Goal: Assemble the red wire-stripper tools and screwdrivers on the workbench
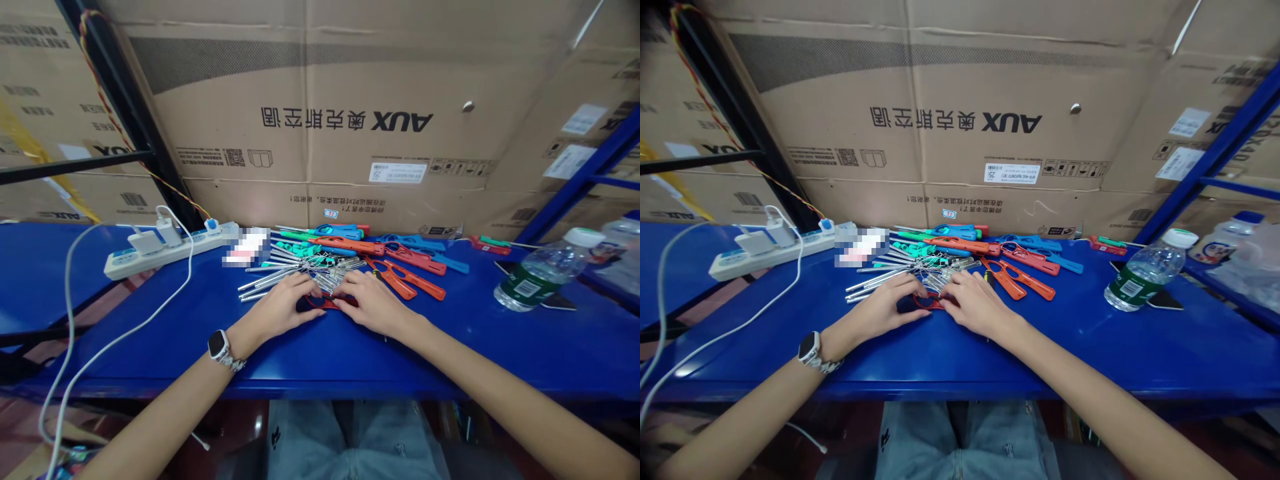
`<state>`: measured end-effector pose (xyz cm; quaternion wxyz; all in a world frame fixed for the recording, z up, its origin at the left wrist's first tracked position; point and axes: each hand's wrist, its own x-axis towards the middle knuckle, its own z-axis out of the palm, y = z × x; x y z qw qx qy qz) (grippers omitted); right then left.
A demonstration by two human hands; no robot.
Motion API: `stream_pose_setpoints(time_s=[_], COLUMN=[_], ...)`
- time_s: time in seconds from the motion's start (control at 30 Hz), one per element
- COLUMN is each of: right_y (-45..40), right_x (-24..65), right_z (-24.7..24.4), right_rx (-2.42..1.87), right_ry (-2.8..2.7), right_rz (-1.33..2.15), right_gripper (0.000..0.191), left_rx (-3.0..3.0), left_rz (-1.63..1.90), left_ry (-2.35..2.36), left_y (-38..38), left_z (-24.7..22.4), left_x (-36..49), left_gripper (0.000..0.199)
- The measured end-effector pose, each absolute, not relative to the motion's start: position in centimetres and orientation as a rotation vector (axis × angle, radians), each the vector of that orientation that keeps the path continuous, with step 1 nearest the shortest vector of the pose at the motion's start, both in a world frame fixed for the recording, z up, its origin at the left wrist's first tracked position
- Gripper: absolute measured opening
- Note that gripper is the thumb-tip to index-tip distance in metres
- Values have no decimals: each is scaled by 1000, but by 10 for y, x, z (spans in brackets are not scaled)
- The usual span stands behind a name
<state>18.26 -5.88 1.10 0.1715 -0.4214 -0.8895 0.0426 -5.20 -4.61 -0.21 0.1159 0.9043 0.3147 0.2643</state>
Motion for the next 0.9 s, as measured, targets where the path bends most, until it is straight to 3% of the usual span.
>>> stream_pose_setpoints(time_s=[0.13,0.47,0.73,0.9], right_y=[-55,-56,-47,-50], right_x=[180,186,190,195], right_z=[14,13,7,1], right_rx=[-1213,-1082,-1057,-1003], right_ry=[-2547,-2644,-2495,-2464], right_rz=[130,-30,271,282], right_gripper=[13,19,11,11], left_rx=[2645,2656,2670,2672], left_rz=[713,757,744,757], left_ry=[866,822,853,845], left_y=[-44,-44,-45,-44], left_z=[-7,-11,-10,-12], left_x=[-51,-48,-48,-47], left_gripper=[7,18,15,15])
